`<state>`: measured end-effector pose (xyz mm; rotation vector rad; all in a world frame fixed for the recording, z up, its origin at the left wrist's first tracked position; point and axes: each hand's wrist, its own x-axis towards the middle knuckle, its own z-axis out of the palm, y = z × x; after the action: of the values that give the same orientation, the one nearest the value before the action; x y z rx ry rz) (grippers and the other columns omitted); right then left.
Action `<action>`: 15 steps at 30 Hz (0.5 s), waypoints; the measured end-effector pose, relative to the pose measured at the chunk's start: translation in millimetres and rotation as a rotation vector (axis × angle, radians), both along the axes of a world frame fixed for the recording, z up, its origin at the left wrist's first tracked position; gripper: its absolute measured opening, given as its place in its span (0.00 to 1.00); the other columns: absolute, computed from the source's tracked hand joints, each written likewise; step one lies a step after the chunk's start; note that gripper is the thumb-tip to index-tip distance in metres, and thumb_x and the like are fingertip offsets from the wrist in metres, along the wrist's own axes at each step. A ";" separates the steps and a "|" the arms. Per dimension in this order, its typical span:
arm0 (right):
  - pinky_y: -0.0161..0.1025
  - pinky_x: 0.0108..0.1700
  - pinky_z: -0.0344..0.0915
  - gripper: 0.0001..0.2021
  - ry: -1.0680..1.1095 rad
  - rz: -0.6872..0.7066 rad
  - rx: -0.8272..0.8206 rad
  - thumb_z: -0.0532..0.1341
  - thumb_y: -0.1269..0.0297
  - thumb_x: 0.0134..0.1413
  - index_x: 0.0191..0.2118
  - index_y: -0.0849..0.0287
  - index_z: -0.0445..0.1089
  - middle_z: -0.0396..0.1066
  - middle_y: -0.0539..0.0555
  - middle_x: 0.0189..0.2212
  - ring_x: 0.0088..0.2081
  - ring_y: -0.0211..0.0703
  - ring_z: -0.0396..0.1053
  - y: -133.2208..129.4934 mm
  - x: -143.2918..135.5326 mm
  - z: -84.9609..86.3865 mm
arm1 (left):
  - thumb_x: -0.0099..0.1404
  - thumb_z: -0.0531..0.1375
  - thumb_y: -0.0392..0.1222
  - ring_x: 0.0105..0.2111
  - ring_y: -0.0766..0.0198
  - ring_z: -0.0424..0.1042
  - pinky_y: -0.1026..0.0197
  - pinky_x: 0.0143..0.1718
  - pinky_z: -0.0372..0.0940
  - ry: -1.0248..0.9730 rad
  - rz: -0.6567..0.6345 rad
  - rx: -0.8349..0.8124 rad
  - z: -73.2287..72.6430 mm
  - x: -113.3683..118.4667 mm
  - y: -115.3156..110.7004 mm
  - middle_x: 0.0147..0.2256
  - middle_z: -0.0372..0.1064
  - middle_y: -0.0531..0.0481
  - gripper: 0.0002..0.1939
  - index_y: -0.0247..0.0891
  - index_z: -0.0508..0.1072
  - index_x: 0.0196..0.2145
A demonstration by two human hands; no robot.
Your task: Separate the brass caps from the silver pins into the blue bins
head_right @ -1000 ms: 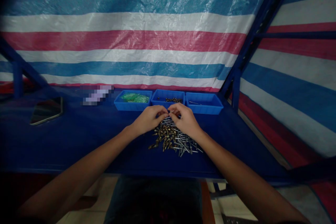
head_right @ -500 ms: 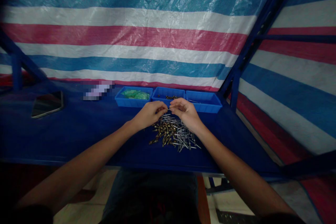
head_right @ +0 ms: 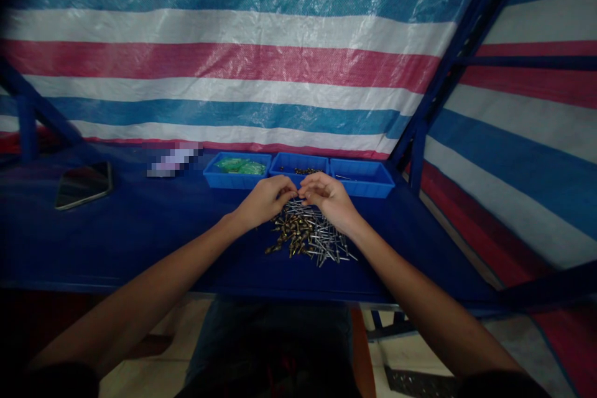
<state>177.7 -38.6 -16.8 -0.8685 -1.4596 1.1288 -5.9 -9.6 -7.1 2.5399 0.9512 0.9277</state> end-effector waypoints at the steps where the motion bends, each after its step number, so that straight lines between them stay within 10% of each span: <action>1: 0.41 0.38 0.72 0.10 -0.001 0.004 0.006 0.67 0.63 0.46 0.36 0.54 0.68 0.73 0.48 0.30 0.35 0.39 0.72 0.1 -0.1 0.1 | 0.64 0.55 0.31 0.33 0.63 0.68 0.59 0.40 0.64 -0.002 -0.003 0.000 -0.1 -0.1 0.0 0.30 0.69 0.50 0.06 0.36 0.71 0.33; 15: 0.42 0.39 0.69 0.11 0.114 -0.059 -0.037 0.71 0.65 0.39 0.30 0.57 0.69 0.72 0.48 0.27 0.29 0.38 0.71 1.1 -7.1 -2.2 | 0.64 0.57 0.29 0.29 0.65 0.67 0.62 0.35 0.63 -0.049 -0.033 0.081 -1.1 1.5 4.6 0.27 0.68 0.52 0.06 0.35 0.70 0.30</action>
<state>170.6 -37.5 -19.0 -0.8534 -1.3151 1.1462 -4.4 -5.0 -8.2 2.5784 0.8721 1.0341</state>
